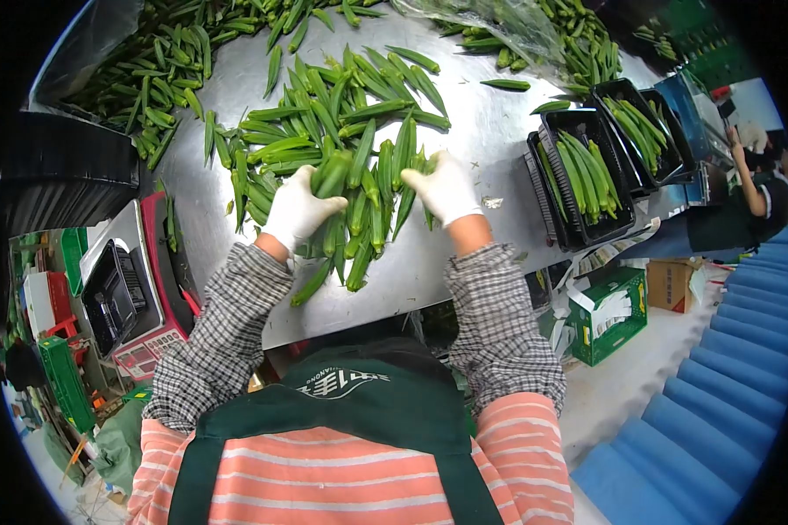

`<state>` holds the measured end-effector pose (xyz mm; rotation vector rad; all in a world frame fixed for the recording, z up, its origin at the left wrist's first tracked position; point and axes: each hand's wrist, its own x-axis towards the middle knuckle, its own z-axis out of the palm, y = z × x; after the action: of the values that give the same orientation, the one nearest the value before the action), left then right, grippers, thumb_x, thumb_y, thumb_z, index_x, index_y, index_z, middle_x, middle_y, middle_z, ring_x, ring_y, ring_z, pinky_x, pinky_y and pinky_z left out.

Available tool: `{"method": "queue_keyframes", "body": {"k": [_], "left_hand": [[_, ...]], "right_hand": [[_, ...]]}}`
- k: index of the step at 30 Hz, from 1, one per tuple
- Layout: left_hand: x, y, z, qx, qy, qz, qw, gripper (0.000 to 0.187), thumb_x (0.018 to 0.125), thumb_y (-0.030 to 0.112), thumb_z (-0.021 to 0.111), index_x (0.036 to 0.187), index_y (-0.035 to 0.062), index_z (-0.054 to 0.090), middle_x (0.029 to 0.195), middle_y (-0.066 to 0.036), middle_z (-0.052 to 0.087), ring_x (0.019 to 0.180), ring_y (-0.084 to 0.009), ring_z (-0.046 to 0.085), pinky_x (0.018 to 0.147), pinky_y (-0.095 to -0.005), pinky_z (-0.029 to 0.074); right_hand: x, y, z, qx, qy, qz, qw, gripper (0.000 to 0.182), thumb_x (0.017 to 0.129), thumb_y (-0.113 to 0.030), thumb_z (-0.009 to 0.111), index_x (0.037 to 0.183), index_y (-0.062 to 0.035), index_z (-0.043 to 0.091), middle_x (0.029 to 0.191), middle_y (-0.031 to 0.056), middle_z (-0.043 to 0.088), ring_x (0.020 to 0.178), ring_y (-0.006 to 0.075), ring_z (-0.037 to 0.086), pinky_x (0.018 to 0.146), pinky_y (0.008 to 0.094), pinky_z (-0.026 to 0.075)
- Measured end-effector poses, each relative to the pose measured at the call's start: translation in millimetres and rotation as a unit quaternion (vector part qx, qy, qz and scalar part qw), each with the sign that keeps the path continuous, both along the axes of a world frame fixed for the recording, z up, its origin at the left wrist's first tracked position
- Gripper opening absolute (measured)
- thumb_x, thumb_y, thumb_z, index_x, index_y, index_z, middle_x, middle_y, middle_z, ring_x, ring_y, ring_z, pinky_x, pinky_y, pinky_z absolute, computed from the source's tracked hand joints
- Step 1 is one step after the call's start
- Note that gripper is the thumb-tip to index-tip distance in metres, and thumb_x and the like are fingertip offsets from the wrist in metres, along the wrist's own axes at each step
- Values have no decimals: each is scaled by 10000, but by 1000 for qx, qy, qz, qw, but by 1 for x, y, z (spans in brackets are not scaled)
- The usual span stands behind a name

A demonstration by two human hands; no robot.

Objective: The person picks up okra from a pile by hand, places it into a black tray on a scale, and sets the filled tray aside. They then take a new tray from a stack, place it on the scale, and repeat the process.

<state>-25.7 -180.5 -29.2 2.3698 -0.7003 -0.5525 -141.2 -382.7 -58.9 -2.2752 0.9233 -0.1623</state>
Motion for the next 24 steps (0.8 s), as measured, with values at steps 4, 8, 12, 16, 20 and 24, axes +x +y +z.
{"method": "queue_keyframes", "body": {"k": [4, 8, 12, 16, 20, 24], "left_hand": [[1, 7, -9, 71, -30, -44, 996, 572, 686, 238, 699, 1152, -35, 512, 998, -239, 614, 944, -344, 606, 841, -363, 473], [14, 31, -6, -32, 43, 13, 998, 467, 677, 170, 632, 1090, -39, 569, 927, -215, 639, 870, -290, 635, 809, -341, 485], [18, 63, 4, -238, 293, 122, 918, 304, 747, 99, 642, 1014, -37, 589, 833, -74, 639, 716, -110, 587, 662, -220, 464], [21, 79, 13, -396, 423, 208, 788, 128, 827, 62, 603, 931, -12, 605, 839, -76, 640, 714, -142, 620, 639, -238, 519], [22, 97, 0, -417, 413, 212, 782, 144, 839, 62, 588, 954, -25, 598, 866, -75, 638, 718, -137, 616, 639, -248, 522], [16, 92, 4, -423, 399, 218, 784, 178, 842, 62, 586, 1002, -13, 569, 857, -72, 634, 707, -130, 608, 636, -249, 517]], "right_hand": [[-3, 2, 1, -26, 67, 26, 997, 486, 675, -282, 670, 1031, 36, 579, 951, 241, 622, 906, 357, 606, 812, 379, 473], [-22, -17, -3, 65, 6, -24, 998, 406, 685, -223, 642, 1012, 14, 593, 893, 187, 641, 809, 283, 631, 754, 348, 483], [-33, -25, 12, 317, -134, -23, 939, 314, 726, -118, 623, 1002, 23, 574, 835, 56, 602, 716, 129, 565, 671, 258, 460], [-32, -1, 30, 462, -182, 11, 868, 230, 753, -63, 602, 964, -18, 522, 865, 51, 584, 781, 142, 580, 719, 264, 471], [-24, 49, 21, 18, -87, 55, 994, 314, 713, -126, 626, 995, -49, 511, 864, 164, 614, 787, 298, 623, 698, 376, 491], [-6, 64, 7, -52, -56, 44, 996, 385, 706, -166, 654, 1042, -63, 497, 852, 186, 627, 805, 355, 619, 723, 404, 490]]}}
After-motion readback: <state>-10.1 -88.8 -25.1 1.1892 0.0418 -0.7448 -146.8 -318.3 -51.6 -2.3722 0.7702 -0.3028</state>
